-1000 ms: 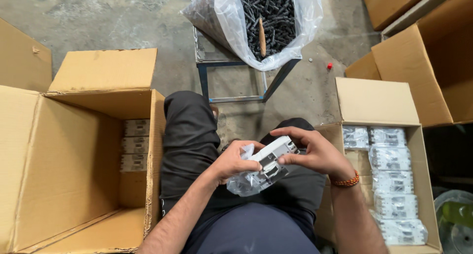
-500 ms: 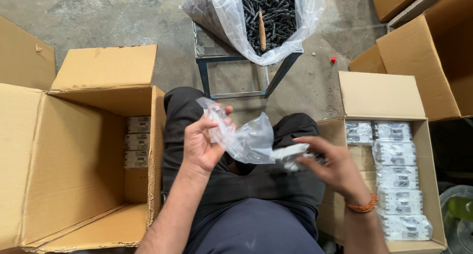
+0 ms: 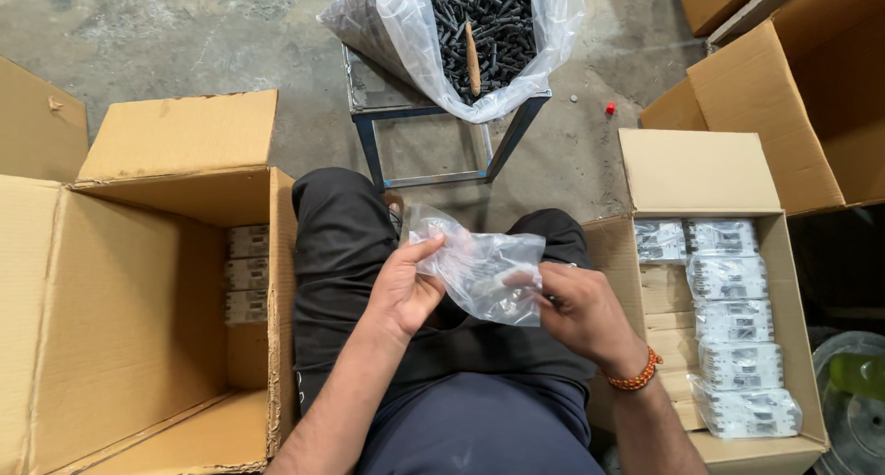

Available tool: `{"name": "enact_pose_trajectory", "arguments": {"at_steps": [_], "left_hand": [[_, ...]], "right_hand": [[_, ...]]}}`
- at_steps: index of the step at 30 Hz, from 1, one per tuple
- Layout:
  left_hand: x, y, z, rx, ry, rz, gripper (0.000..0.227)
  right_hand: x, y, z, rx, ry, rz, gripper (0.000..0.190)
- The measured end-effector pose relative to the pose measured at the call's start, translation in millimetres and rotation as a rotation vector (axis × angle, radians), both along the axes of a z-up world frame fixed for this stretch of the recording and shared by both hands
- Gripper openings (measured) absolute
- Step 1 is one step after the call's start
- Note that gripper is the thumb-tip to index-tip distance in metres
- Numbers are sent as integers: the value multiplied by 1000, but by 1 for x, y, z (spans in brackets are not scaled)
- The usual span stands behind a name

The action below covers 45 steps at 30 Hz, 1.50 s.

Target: The person sits on the floor between two cardboard boxes and repeatedly unpacks small white electrical components from plastic bags. They use a wooden stick to poke or adjust parts of the component before placing it into the left box. The process is repeated for several units.

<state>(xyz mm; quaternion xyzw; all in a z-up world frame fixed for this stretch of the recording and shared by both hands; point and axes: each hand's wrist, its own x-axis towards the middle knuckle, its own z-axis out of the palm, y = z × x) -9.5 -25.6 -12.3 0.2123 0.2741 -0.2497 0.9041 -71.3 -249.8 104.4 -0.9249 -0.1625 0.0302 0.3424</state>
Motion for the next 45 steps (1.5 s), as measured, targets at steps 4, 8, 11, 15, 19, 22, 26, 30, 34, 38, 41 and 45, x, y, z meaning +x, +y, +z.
{"name": "enact_pose_trajectory", "arguments": {"at_steps": [4,8,11,15,19,22,26,30,34,38,41,45], "left_hand": [[-10,-8,20,913,-354,27,55],[-29,-16,54,1461,-806,-138,51],[-35,-24,76,1712,-909,-258,70],[-30,-14,82,1829,-778,-520,26],[-28,0,75,1862,-852,-230,14],[-21,6,71,1825,-971,-20,14],[-11,8,68,1728,-902,-66,15],[-4,6,65,1763,-944,-92,13],[0,2,63,1665,-884,-212,12],[5,1,65,1457,-772,-267,14],[5,7,63,1437,-778,-220,15],[-1,3,59,1538,-858,-163,12]], "right_hand": [[-2,2,3,-16,-121,-65,27],[-9,12,-3,-210,-139,-78,20],[-7,22,-7,-244,-139,-42,17],[-7,29,-10,-210,-69,-95,17],[-8,26,-10,-184,-49,-83,25],[-6,20,-5,-155,38,-121,43],[-11,-3,7,-69,223,-393,60],[-28,-18,18,331,91,-553,55],[-43,-6,17,641,-87,-525,48],[-39,12,7,511,-152,-381,45],[-33,14,6,167,-230,-219,40],[-27,11,8,27,-213,-7,35]]}}
